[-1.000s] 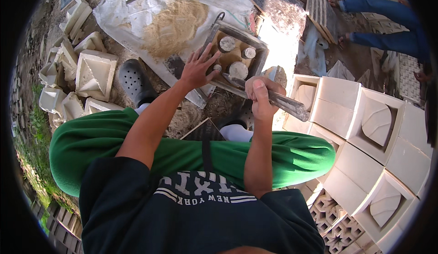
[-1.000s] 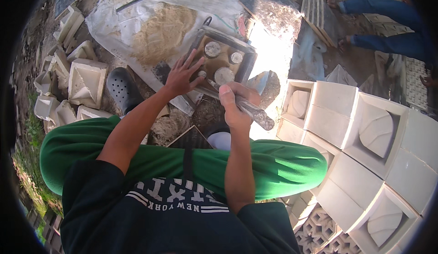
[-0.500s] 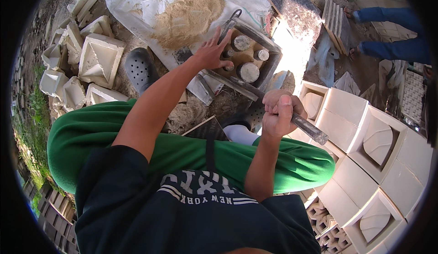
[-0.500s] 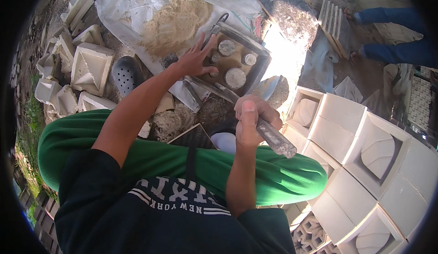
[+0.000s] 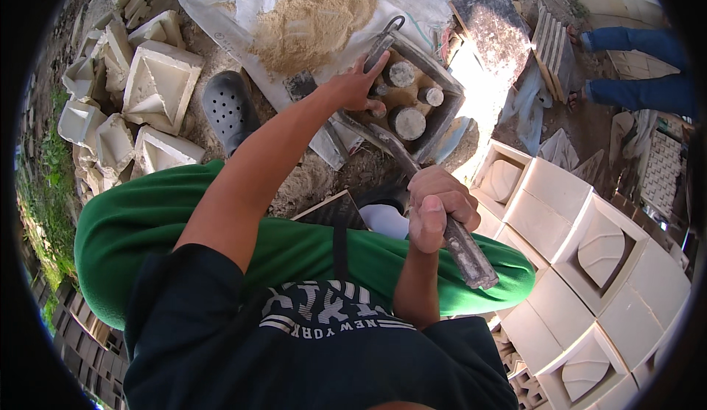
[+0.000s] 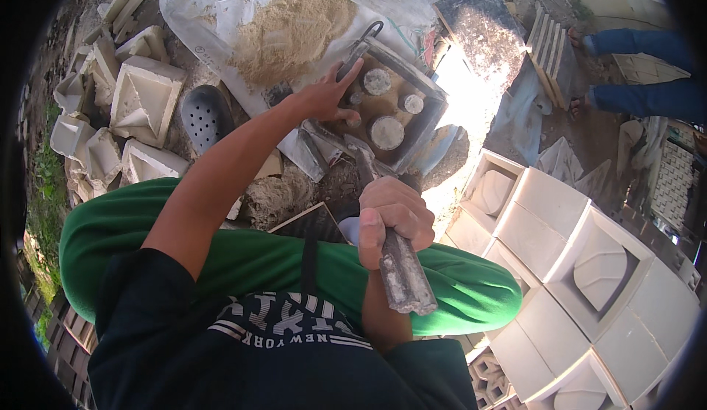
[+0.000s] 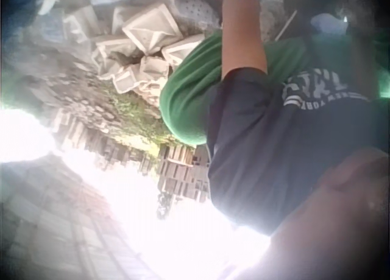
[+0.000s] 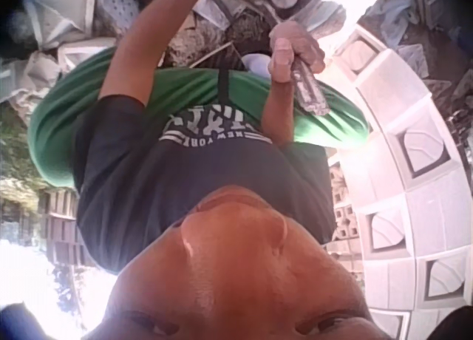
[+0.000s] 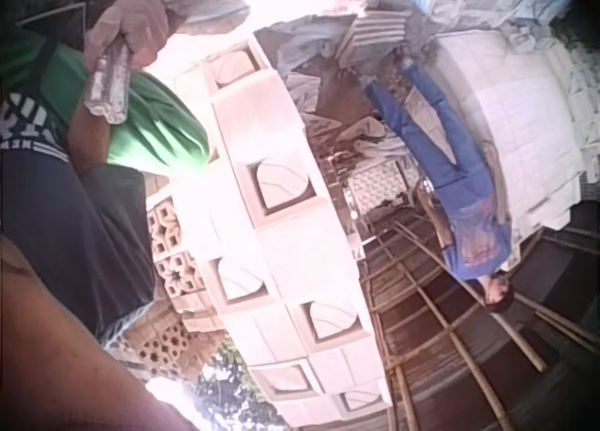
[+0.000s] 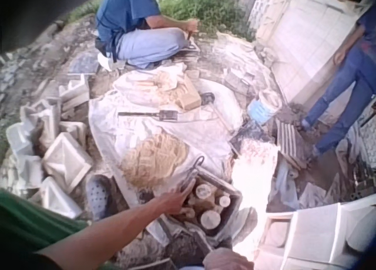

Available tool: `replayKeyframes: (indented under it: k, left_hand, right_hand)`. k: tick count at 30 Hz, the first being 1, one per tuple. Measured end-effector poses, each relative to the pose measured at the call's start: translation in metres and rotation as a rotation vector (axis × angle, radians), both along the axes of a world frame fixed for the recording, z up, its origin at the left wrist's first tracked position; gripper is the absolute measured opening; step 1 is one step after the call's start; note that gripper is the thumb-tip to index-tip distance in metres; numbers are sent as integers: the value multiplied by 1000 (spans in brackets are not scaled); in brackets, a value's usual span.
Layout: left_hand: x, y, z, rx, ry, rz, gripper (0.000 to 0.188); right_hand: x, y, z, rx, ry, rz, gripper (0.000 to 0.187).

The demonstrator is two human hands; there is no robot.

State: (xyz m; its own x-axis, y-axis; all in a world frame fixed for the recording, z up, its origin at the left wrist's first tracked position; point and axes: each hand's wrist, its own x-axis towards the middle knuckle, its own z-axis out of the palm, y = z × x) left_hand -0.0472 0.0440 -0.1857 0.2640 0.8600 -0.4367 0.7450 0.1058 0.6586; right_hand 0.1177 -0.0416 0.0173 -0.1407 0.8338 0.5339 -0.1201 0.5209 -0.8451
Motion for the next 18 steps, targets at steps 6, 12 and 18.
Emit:
replayKeyframes:
  k: [6,12,18]
  left_hand:
    - [5,2,3,-49,18,13,121]
    - [4,2,10,-55,6,17,119]
    - [4,3,9,-36,14,30,120]
  right_hand:
    - [2,6,-44,-114,-81,-12,20]
    - [9,6,-9,-134,137,-9,17]
    - [3,11,-51,-248,2,-15,21]
